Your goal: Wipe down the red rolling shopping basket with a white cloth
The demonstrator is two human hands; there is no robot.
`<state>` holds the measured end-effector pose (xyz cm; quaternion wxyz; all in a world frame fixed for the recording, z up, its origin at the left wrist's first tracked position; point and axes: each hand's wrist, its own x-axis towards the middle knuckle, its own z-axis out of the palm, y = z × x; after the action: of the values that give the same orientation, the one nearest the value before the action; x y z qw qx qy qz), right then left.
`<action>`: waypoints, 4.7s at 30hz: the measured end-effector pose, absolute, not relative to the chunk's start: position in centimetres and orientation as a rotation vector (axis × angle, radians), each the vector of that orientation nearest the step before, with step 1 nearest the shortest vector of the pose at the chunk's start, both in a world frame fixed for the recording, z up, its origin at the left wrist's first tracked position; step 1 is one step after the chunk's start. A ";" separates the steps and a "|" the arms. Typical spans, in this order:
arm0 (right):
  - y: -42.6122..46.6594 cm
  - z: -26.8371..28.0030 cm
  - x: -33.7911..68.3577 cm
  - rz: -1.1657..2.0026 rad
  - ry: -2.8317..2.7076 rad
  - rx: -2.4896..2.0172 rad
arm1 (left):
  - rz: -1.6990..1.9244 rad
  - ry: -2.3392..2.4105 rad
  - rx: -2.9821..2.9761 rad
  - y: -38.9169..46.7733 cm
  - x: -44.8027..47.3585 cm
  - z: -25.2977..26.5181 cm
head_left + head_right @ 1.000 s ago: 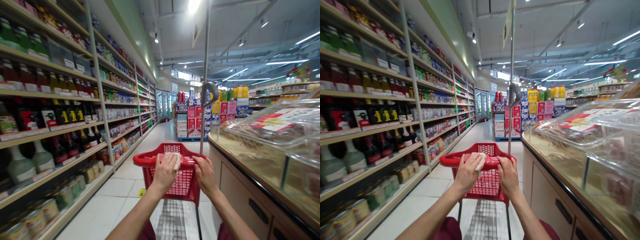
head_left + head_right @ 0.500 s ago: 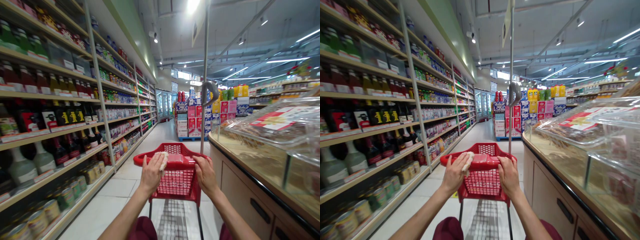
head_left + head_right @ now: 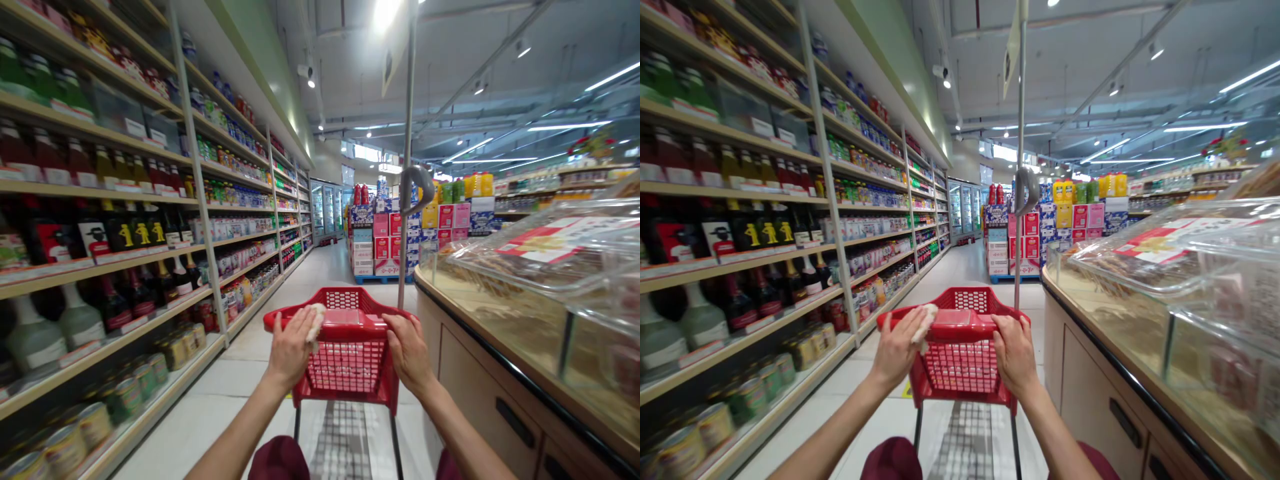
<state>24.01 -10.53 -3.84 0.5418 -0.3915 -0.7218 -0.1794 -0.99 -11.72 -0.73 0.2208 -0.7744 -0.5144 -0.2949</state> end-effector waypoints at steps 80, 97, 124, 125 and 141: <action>-10.4 -4.0 23.2 -0.419 -1.663 -0.958 | -0.898 -1.486 -2.218 -11.2 4.9 0.6; -10.3 -4.0 23.4 -0.383 -1.715 -0.956 | -0.855 -1.172 -2.274 -11.8 7.2 -0.2; -10.4 -4.0 23.8 -0.389 -1.685 -0.972 | -0.884 -1.587 -2.160 -11.1 0.3 0.3; -10.4 -4.1 23.8 -0.388 -1.685 -0.974 | -0.871 -1.567 -2.200 -11.2 1.8 0.4; -10.4 2.6 16.3 -0.208 -1.986 -1.101 | -0.562 -1.734 -2.481 -10.0 -0.2 2.1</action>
<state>16.27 -10.38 2.61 0.4176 -0.4388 -0.7913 -0.0830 -0.19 -9.98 2.15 0.0313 -0.8055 -0.5630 -0.1824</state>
